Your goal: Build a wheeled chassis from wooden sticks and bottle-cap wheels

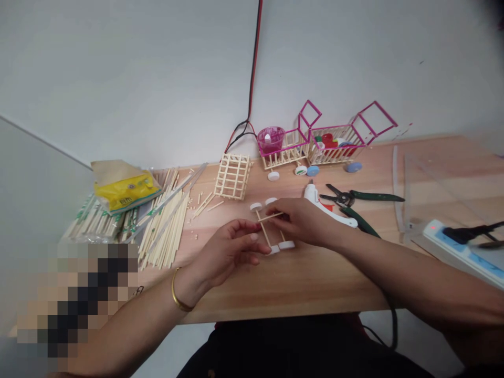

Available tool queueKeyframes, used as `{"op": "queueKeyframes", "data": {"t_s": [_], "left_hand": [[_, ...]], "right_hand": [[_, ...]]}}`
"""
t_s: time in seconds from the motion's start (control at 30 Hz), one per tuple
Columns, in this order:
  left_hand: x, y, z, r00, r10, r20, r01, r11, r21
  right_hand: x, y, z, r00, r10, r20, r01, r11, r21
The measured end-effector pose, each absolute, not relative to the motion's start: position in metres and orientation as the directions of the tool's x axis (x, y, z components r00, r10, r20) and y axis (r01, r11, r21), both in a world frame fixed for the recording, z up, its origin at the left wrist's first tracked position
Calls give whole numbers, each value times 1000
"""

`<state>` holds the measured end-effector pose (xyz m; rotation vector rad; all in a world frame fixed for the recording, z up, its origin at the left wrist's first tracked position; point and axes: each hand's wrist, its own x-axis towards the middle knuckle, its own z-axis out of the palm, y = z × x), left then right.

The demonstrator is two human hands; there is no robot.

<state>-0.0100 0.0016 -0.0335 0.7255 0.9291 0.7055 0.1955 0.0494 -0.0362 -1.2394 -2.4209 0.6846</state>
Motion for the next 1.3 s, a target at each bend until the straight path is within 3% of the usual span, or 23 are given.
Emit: {"op": "queueKeyframes", "data": {"t_s": [0.3, 0.47, 0.57, 0.63, 0.73, 0.8, 1.1, 1.3], "left_hand": [[-11, 5, -32, 492, 754, -436, -267, 607, 748], [-9, 4, -37, 477, 760, -442, -160, 569, 806], [-9, 2, -41, 439, 810, -388, 28, 419, 907], [-10, 1, -44, 389, 887, -251, 195, 187, 963], [-12, 2, -47, 378, 926, -14, 421, -159, 893], [-13, 2, -48, 415, 908, 55, 484, -272, 832], [-11, 0, -50, 458, 883, 104, 460, -335, 822], [-11, 2, -50, 508, 854, 111, 537, -415, 734]], "right_hand": [[196, 52, -42, -564, 819, 107, 661, 525, -535], [198, 52, -40, -570, 813, 117, 661, 538, -523], [198, 51, -40, -581, 804, 123, 650, 550, -524], [199, 51, -40, -588, 798, 133, 640, 559, -528], [199, 51, -40, -585, 800, 135, 636, 555, -536], [199, 51, -39, -586, 801, 124, 636, 549, -542], [198, 50, -35, -602, 790, 111, 629, 556, -543], [198, 51, -37, -597, 796, 101, 636, 546, -545]]}}
